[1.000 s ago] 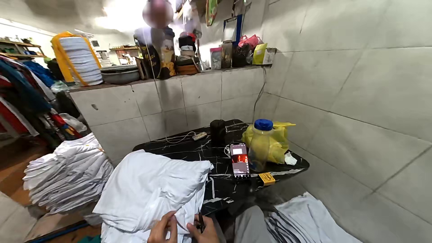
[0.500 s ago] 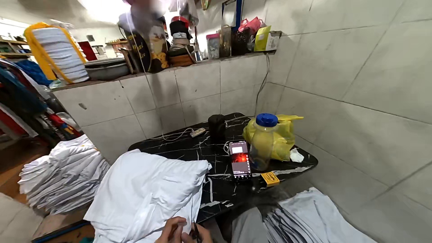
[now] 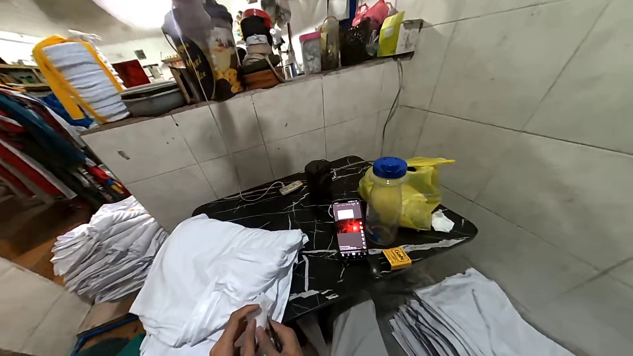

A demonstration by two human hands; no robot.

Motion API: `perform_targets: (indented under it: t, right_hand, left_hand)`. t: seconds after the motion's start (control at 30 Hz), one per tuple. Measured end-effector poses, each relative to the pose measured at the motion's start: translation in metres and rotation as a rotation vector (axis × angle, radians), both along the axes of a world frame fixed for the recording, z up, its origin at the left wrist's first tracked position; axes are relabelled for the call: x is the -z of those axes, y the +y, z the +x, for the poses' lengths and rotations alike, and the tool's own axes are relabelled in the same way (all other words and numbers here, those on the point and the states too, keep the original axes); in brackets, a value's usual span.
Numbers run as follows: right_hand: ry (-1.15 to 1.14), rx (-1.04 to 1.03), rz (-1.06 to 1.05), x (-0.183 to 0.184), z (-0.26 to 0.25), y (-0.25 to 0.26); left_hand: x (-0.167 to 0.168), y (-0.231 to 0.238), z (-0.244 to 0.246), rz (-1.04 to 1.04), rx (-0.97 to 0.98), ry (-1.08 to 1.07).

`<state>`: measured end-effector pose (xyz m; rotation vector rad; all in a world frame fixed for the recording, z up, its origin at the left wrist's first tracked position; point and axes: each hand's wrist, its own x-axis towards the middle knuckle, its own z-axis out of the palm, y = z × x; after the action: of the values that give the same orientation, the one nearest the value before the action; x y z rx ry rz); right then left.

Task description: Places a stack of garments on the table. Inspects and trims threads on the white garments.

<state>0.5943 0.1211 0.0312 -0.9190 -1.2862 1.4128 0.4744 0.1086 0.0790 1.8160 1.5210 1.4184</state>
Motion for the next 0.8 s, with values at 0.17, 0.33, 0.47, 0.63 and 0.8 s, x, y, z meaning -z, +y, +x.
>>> perform_targets:
  t: [0.17,0.33,0.47,0.63,0.8]
  right_hand:
    - [0.127,0.039,-0.014,0.003,-0.005,0.001]
    - [0.106,0.025,0.042,0.006,0.001,-0.004]
    - [-0.005,0.016,0.014,0.001,0.006,0.001]
    - [0.087,0.056,-0.016,-0.001,0.001,0.000]
    - [0.060,0.020,0.034,0.003,0.003,-0.004]
  left_hand:
    - [-0.004,-0.003,0.002,0.013,-0.041,0.007]
    - [-0.002,-0.002,0.001,0.023,-0.023,0.038]
    - [0.001,-0.003,0.001,0.044,0.003,0.051]
    - [0.003,-0.005,0.001,0.033,0.020,0.015]
    - [-0.002,-0.010,-0.010,-0.061,0.093,0.024]
